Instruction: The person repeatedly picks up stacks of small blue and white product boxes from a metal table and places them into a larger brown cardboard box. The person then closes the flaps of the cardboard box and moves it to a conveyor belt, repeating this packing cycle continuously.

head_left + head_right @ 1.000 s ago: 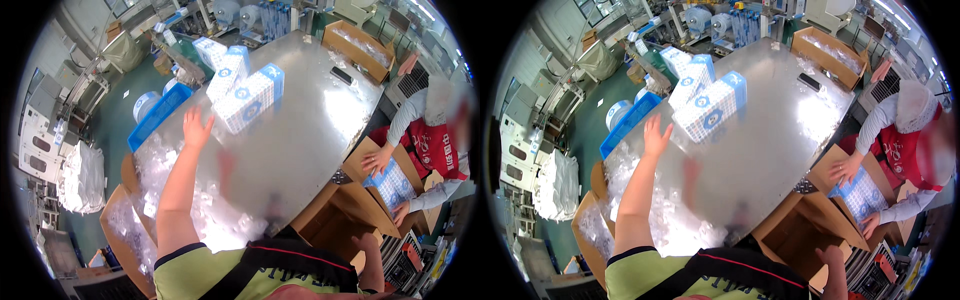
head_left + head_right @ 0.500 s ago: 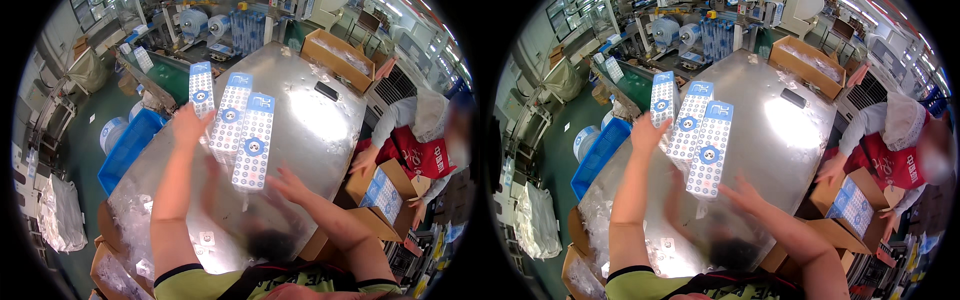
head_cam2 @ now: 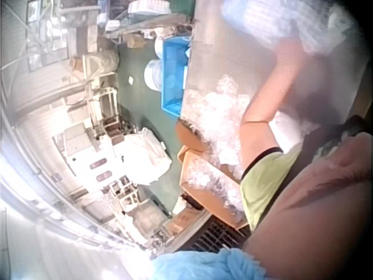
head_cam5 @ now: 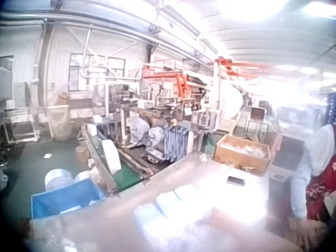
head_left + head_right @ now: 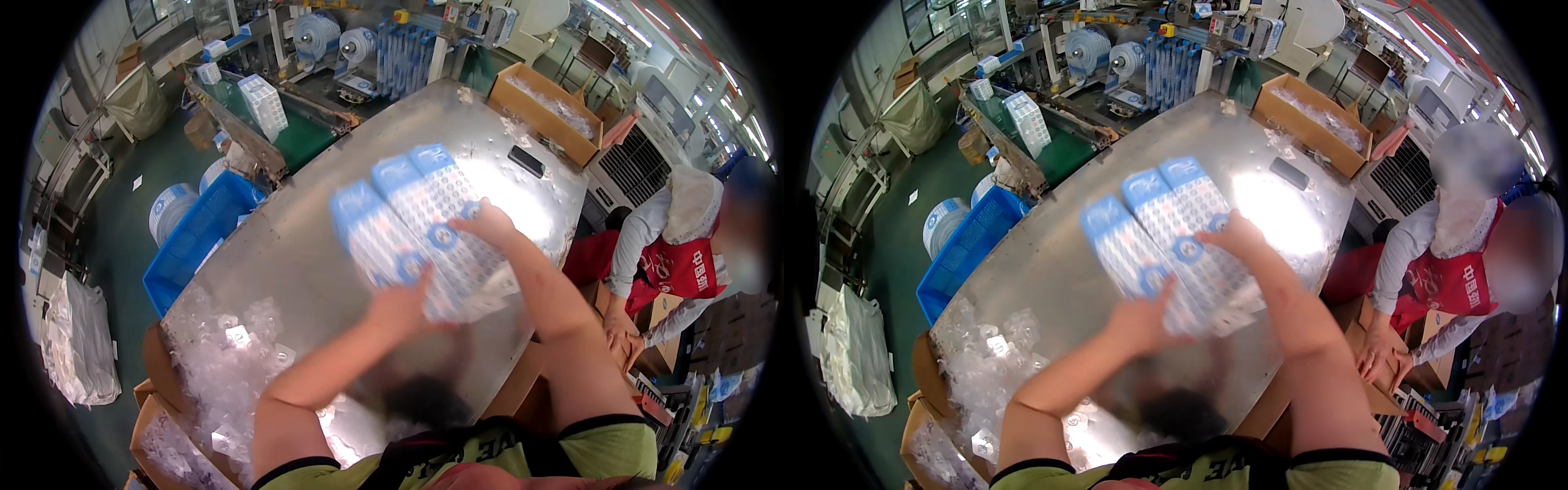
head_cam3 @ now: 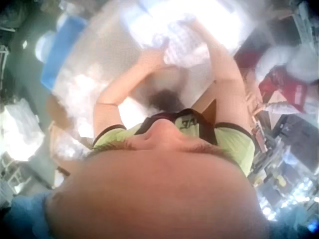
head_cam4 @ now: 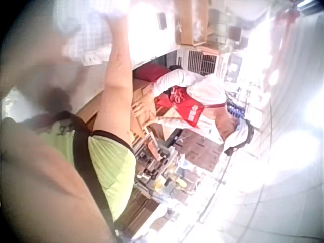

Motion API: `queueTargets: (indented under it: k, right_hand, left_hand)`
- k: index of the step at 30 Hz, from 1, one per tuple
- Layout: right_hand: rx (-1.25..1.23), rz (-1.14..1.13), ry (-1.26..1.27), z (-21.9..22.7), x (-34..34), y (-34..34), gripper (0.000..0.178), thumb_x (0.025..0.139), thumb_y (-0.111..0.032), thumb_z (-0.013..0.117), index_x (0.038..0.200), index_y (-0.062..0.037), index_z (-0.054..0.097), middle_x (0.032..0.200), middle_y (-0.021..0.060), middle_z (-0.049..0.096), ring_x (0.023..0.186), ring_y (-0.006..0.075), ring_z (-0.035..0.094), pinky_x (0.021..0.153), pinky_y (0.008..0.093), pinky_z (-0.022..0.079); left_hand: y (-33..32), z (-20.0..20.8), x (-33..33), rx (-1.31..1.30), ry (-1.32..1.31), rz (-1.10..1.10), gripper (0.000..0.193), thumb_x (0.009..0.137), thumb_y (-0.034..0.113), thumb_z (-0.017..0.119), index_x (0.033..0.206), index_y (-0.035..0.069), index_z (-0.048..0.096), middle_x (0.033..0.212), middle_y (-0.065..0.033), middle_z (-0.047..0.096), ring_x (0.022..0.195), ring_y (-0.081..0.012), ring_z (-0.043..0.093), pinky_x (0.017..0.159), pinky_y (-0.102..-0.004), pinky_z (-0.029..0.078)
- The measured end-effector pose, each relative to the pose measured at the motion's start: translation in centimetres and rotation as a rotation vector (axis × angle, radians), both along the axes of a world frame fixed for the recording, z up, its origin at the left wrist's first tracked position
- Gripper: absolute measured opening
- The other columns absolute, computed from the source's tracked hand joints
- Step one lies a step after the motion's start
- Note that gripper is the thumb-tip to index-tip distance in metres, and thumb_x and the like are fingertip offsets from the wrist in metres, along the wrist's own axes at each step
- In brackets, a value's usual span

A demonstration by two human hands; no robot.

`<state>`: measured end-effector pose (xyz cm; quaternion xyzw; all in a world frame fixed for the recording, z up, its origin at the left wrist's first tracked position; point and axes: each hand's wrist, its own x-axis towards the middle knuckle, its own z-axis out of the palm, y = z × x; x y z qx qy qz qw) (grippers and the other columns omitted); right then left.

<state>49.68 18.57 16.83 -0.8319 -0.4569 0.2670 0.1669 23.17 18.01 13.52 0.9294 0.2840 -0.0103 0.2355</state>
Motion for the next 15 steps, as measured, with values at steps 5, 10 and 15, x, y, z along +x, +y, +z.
queueTargets:
  k: [5, 10, 15]
  right_hand:
    - [-0.148, 0.496, -0.123, 0.1, -0.5, -5.8, 0.098, 0.063, -0.046, 0.087, 0.137, 0.0010, 0.044, 0.122, 0.0227, 0.061, 0.116, 0.0354, 0.058, 0.101, 0.0387, 0.043]
    - [0.510, 0.499, -0.477, -2.6, 2.1, -12.5, 0.083, 0.076, -0.040, 0.081, 0.139, -0.0003, 0.045, 0.133, 0.0229, 0.055, 0.123, 0.0344, 0.053, 0.104, 0.0431, 0.041]
    - [0.726, -0.390, 0.960, -11.6, 4.8, -23.0, 0.066, 0.097, -0.051, 0.048, 0.147, -0.0077, 0.040, 0.145, 0.0143, 0.047, 0.127, 0.0296, 0.049, 0.107, 0.0437, 0.039]
  left_hand:
    - [-13.6, 0.6, 0.6, -0.453, 0.158, -0.500, 0.091, 0.091, 0.053, 0.058, 0.156, 0.008, 0.013, 0.096, -0.0234, 0.069, 0.081, -0.0378, 0.068, 0.077, -0.0453, 0.054]
    - [-11.1, 2.1, -4.9, -0.677, -0.500, -0.321, 0.063, 0.095, 0.031, 0.059, 0.148, 0.006, 0.036, 0.118, -0.0164, 0.065, 0.105, -0.0269, 0.064, 0.094, -0.0387, 0.050]
    - [0.3, -6.6, -6.3, -1.061, -1.394, 0.640, 0.069, 0.097, 0.054, 0.047, 0.146, 0.005, 0.037, 0.132, -0.0196, 0.054, 0.119, -0.0309, 0.057, 0.096, -0.0466, 0.049]
